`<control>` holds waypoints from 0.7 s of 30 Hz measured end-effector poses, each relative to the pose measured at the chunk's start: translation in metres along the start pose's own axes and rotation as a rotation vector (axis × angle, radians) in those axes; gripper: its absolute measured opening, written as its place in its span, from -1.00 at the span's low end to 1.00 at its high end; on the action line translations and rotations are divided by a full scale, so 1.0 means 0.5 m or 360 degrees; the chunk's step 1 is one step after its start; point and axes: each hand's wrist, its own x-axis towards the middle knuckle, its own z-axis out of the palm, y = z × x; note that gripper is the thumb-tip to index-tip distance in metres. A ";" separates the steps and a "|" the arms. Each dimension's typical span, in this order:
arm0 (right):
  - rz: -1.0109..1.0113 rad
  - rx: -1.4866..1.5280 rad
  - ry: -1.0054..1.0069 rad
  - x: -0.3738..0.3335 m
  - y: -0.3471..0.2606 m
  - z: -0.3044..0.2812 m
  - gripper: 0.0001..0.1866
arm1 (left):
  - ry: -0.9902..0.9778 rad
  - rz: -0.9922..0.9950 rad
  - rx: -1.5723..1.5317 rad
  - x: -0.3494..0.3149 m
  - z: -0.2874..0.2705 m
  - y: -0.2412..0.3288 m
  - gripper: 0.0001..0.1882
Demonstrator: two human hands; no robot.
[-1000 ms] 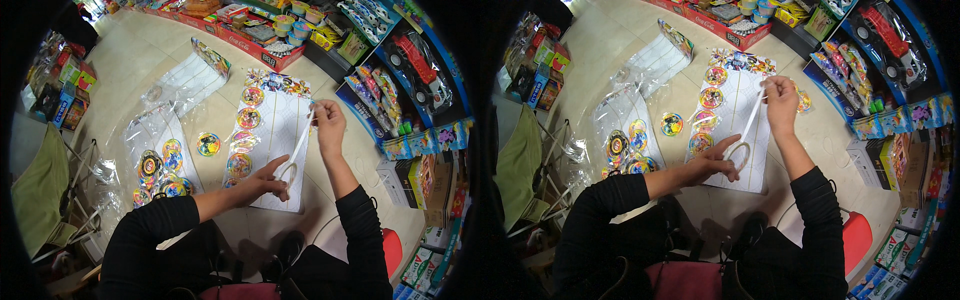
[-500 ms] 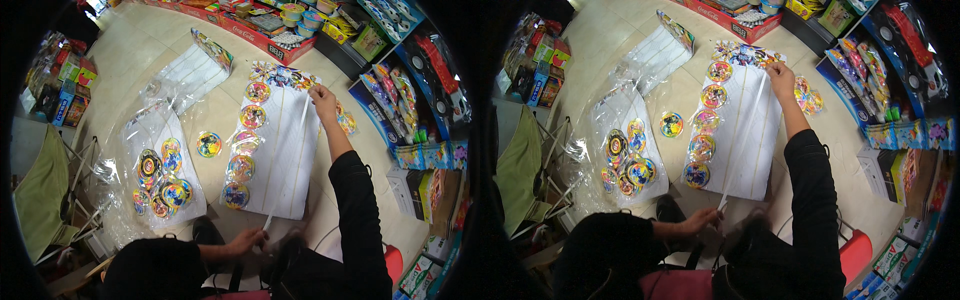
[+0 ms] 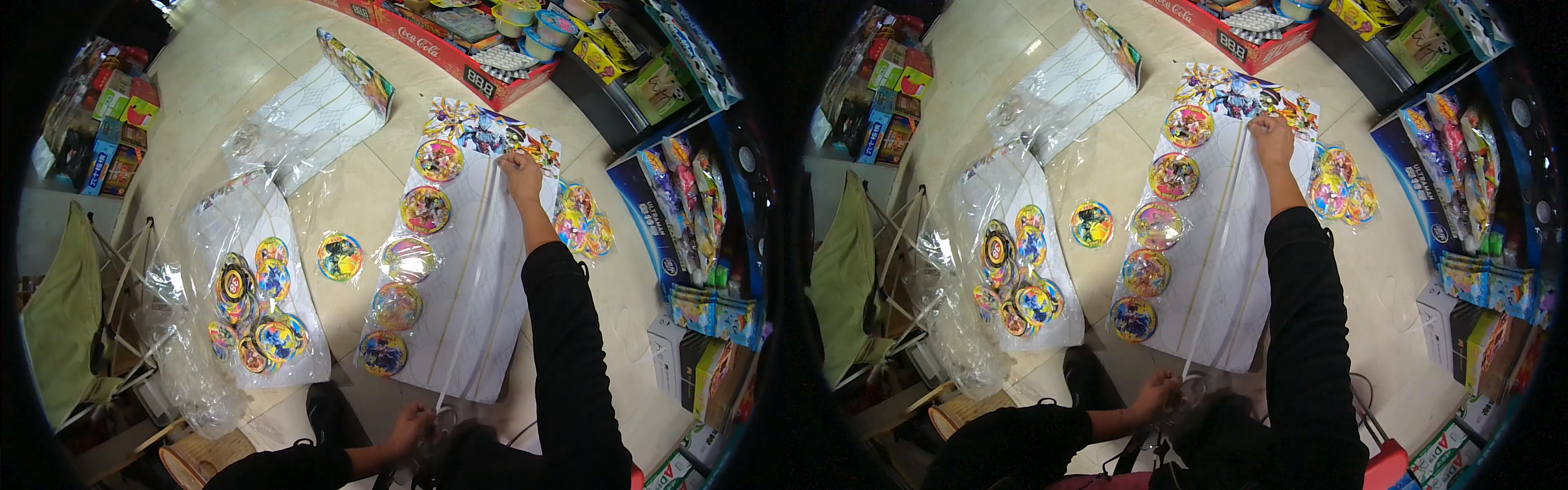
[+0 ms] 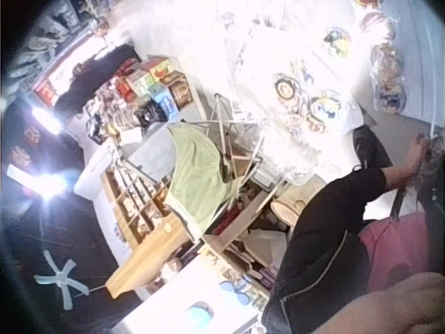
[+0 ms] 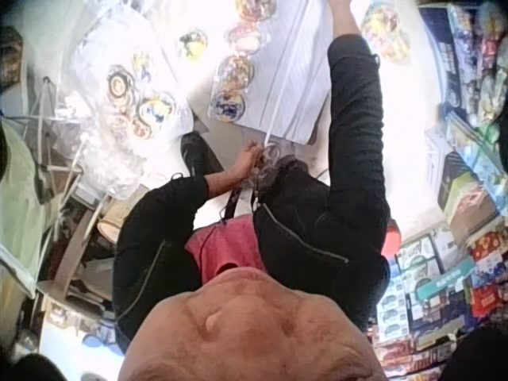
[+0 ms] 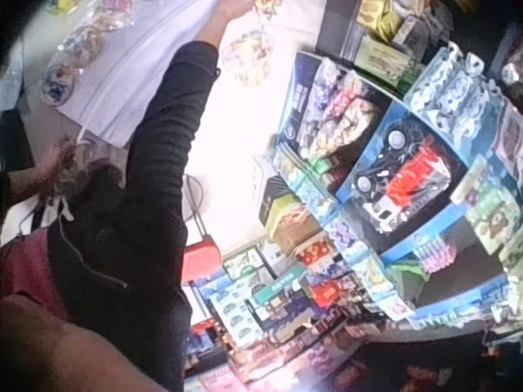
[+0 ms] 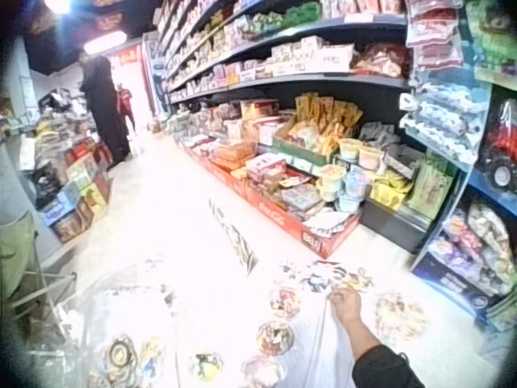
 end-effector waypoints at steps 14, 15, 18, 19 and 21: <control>-0.0345 0.0126 0.0128 0.000 0.054 0.092 -0.91 | 0.0216 0.0298 0.0340 0.147 -0.136 -0.192 -0.74; -0.0330 0.0010 0.0161 -0.005 0.048 0.084 -0.92 | 0.0171 0.0208 0.0210 0.156 -0.126 -0.201 -0.73; -0.0322 -0.0159 0.0219 -0.004 0.035 0.073 -0.92 | 0.0096 0.0121 0.0231 0.156 -0.107 -0.148 -0.71; -0.0314 -0.0173 0.0229 0.002 0.035 0.065 -0.88 | 0.0186 0.0062 0.0367 0.140 -0.087 -0.110 -0.71; -0.0296 -0.0174 0.0200 -0.005 0.023 0.066 -0.80 | 0.0173 0.0066 0.0371 0.147 -0.089 -0.121 -0.70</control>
